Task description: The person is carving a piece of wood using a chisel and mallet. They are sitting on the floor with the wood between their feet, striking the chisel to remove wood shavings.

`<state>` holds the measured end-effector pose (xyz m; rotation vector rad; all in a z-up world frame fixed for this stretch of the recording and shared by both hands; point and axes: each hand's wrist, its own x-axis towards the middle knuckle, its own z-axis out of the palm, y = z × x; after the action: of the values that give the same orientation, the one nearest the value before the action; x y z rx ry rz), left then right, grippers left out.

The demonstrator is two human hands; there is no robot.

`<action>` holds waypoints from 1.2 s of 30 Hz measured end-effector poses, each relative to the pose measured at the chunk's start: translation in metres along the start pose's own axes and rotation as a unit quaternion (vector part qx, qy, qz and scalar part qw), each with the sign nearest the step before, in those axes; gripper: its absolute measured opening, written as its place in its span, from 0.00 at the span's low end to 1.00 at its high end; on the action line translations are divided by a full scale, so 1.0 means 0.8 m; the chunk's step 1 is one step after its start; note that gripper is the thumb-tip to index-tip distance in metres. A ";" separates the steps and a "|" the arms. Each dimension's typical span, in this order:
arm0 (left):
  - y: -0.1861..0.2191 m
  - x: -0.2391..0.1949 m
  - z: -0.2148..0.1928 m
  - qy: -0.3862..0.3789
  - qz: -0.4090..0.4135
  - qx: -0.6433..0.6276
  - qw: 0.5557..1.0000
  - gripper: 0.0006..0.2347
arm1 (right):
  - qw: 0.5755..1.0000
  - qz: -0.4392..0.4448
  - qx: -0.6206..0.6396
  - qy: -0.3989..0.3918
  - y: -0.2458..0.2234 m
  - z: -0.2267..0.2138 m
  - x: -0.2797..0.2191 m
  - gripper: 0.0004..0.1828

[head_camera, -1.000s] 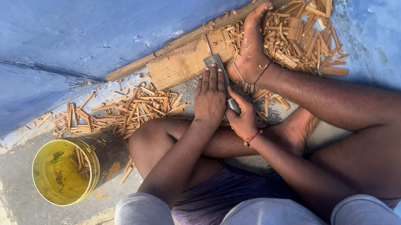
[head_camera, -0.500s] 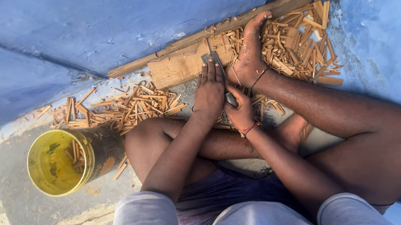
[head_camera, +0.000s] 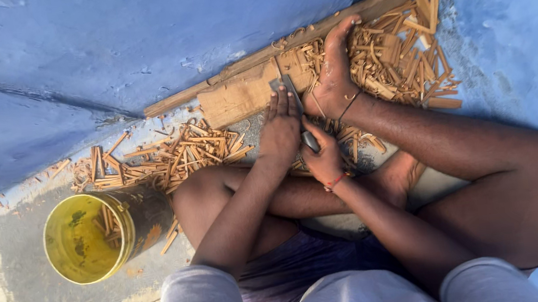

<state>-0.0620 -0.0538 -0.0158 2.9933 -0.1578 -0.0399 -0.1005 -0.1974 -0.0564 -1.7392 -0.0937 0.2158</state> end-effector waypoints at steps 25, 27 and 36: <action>0.000 0.001 0.006 0.004 0.030 0.021 0.999 0.24 | 0.998 -0.051 0.043 0.015 0.024 0.015 0.015 0.29; 0.012 -0.011 0.007 0.029 0.028 0.016 0.999 0.24 | 0.995 -0.077 0.056 -0.011 0.018 0.004 0.011 0.31; 0.015 0.000 0.018 0.047 0.019 0.015 0.999 0.24 | 0.998 0.055 0.021 -0.009 0.083 0.004 0.009 0.07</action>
<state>-0.0634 -0.0674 -0.0281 3.0139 -0.2054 0.1074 -0.0980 -0.2053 -0.1227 -1.7020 -0.0073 0.3124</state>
